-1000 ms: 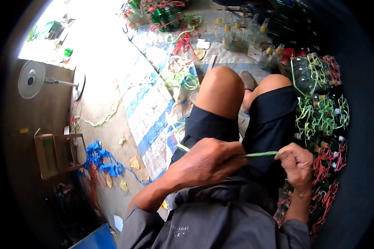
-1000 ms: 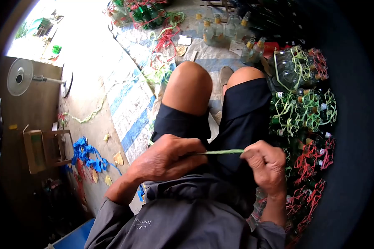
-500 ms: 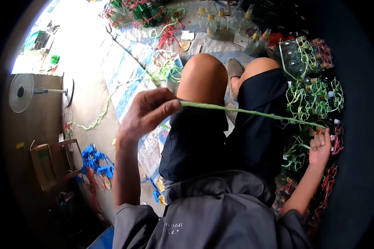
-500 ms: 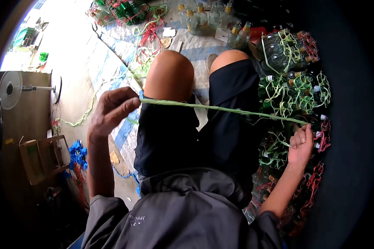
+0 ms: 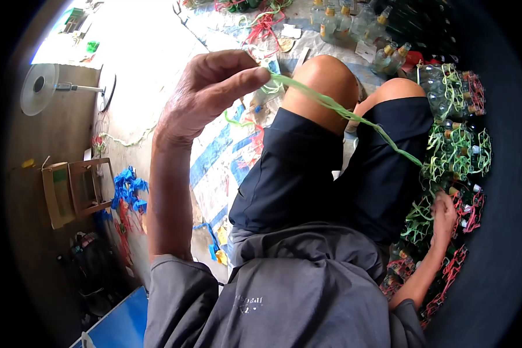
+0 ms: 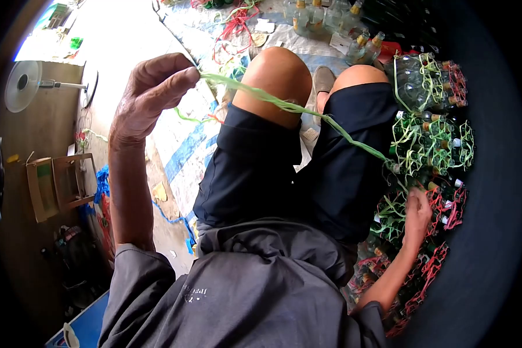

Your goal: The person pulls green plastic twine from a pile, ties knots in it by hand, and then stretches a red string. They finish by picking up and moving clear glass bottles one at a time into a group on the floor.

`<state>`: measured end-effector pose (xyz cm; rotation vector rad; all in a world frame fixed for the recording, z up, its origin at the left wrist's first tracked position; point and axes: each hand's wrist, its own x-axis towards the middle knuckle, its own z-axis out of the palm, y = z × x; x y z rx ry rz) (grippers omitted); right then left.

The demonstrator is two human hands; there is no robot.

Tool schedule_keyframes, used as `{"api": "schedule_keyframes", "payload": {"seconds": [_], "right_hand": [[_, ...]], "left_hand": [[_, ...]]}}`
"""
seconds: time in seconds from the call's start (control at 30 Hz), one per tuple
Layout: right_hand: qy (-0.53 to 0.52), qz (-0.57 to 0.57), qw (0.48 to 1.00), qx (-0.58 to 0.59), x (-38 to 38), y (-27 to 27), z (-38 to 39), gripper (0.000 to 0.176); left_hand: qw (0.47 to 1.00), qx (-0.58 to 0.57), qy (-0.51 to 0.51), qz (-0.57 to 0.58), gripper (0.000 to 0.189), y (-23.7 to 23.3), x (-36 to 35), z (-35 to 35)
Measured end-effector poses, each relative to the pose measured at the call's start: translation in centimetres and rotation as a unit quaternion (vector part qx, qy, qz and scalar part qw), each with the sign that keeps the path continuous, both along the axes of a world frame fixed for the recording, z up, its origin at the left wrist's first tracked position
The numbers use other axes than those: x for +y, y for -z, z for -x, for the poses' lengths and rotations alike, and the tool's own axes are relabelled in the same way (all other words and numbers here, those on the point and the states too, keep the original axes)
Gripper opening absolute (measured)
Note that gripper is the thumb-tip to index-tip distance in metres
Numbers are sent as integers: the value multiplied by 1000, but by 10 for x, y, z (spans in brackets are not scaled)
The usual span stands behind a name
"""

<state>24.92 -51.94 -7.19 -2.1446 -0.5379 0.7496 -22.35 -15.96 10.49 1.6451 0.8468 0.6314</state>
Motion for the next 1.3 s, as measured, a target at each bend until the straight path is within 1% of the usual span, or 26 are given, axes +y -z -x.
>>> {"api": "schedule_keyframes", "payload": {"seconds": [0.03, 0.1, 0.13, 0.17, 0.23, 0.27, 0.3, 0.33, 0.4, 0.47, 0.5, 0.53, 0.57, 0.63, 0.67, 0.73, 0.77, 0.83, 0.87, 0.9, 0.97, 1.0, 1.1, 1.13, 1.23, 1.3], "right_hand": [[-46, -82, 988, -119, 9, 2, 10, 32], [-67, -87, 969, -222, 40, -35, 29, 33], [-63, -147, 972, -175, 57, -57, 47, 37], [-87, -205, 961, -162, 76, -79, 68, 38], [-151, -321, 923, -150, 112, -108, 107, 38], [-214, -337, 899, -179, 128, -127, 129, 40], [-249, -349, 883, -192, 145, -141, 150, 45], [-291, -360, 867, -182, 160, -150, 166, 48], [-335, -326, 871, -152, 184, -158, 190, 51], [-348, -291, 890, -43, 200, -160, 208, 33], [-362, -233, 902, 30, 203, -163, 210, 25], [-393, -238, 885, 69, 207, -154, 206, 18], [-358, -260, 889, 119, 206, -151, 208, 23], [-306, -259, 880, 254, 201, -147, 196, 27], [-264, -288, 883, 261, 199, -150, 193, 28], [-203, -292, 884, 303, 193, -151, 163, 26], [-177, -300, 878, 328, 189, -151, 148, 26], [-133, -328, 848, 394, 176, -146, 115, 26], [-103, -330, 853, 392, 169, -141, 100, 24], [-91, -326, 855, 392, 160, -138, 87, 25], [-32, -328, 855, 401, 146, -134, 74, 25], [-37, -330, 857, 394, 138, -128, 66, 25], [-49, -323, 844, 426, 119, -111, 55, 26], [-60, -324, 834, 443, 115, -107, 52, 27], [-17, -337, 830, 445, 104, -99, 45, 26], [-6, -339, 832, 439, 97, -99, 39, 26]], "left_hand": [[1000, -3, 13, -10, 19, -5, -1, -6], [997, -30, 49, -49, 17, -1, -2, -16], [997, -4, 64, -54, 17, -3, 0, -21], [995, 22, 80, -59, 17, -6, 0, -26], [991, -5, 115, -63, 19, -7, -1, -39], [989, -19, 133, -66, 19, -7, -2, -46], [987, -27, 144, -68, 19, -10, -5, -53], [985, -35, 154, -70, 19, -14, -9, -60], [982, -49, 169, -69, 21, -8, -13, -71], [980, -17, 182, -81, 21, -12, -17, -77], [978, 0, 187, -87, 22, -14, -17, -77], [977, -5, 196, -84, 22, -12, -16, -75], [976, 3, 195, -97, 22, -9, -13, -72], [973, 20, 197, -120, 22, 3, -1, -60], [979, 13, 186, -82, 23, 13, 5, -53], [986, -26, 161, -45, 25, 26, 17, -39], [988, -46, 140, -33, 26, 33, 22, -32], [995, -19, 99, 4, 28, 39, 28, -19], [997, -4, 77, 27, 30, 42, 31, -13], [996, -13, 73, 50, 30, 49, 34, -7], [993, -30, 64, 97, 33, 59, 42, 0], [990, -36, 66, 116, 35, 60, 44, 2], [982, -43, 90, 158, 34, 58, 45, 0], [981, -44, 101, 160, 34, 59, 46, 0], [987, -2, 61, 147, 35, 56, 45, -4], [986, -7, 77, 149, 35, 55, 49, 0]]}}
